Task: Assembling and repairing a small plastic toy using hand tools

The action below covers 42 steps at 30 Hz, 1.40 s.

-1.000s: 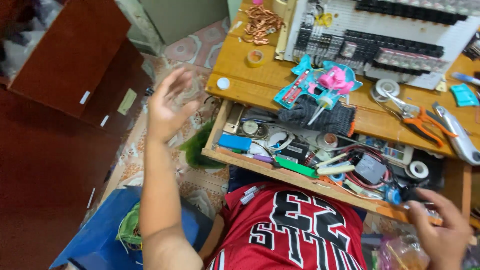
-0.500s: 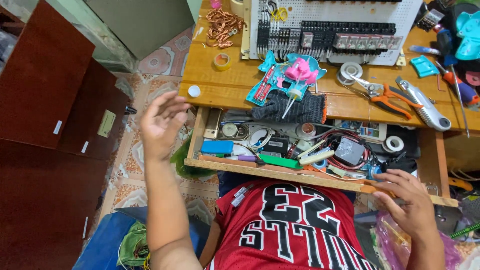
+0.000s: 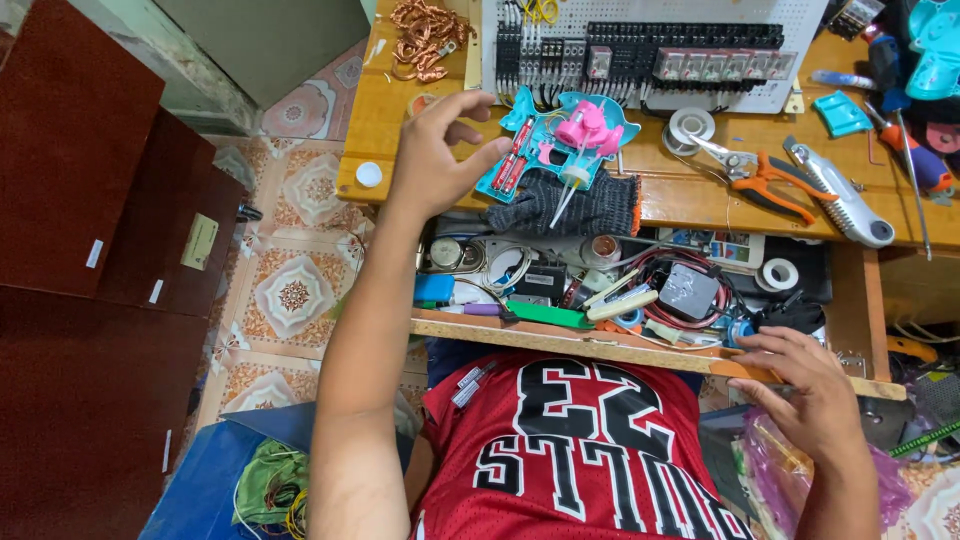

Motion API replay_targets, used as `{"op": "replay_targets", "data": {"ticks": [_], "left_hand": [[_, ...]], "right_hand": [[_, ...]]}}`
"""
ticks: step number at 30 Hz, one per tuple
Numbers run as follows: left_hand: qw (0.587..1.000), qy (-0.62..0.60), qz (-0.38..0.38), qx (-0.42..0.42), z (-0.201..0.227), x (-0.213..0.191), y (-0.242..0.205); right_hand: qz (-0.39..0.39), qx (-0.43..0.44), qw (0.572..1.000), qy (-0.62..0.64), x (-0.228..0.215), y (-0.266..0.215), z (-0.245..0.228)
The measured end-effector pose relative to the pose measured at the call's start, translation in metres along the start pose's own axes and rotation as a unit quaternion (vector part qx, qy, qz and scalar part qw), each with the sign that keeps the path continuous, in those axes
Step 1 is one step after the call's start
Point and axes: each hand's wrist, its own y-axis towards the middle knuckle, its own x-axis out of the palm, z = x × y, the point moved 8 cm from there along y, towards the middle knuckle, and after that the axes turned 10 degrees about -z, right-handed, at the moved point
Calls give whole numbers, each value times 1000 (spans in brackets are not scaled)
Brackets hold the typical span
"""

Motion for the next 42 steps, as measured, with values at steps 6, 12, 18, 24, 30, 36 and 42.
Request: {"op": "replay_targets", "data": {"ticks": [6, 12, 18, 24, 30, 36, 42], "left_hand": [[998, 47, 27, 30, -18, 29, 8], [986, 154, 58, 23, 1, 63, -17], [954, 280, 50, 92, 38, 104, -50], [944, 301, 87, 103, 36, 105, -54], [947, 291, 89, 106, 32, 108, -54], [950, 273, 91, 121, 32, 112, -54], [950, 280, 94, 100, 32, 111, -54]], "right_hand": [[2, -3, 1000, 17, -3, 2, -1], [-10, -1, 1000, 17, -4, 3, -2], [-17, 7, 999, 29, -7, 5, -9], [-13, -7, 1000, 26, -6, 5, -7], [-15, -11, 999, 33, -6, 6, -6], [-15, -10, 999, 33, -6, 6, -6], [-26, -7, 999, 21, -4, 6, -2]]}}
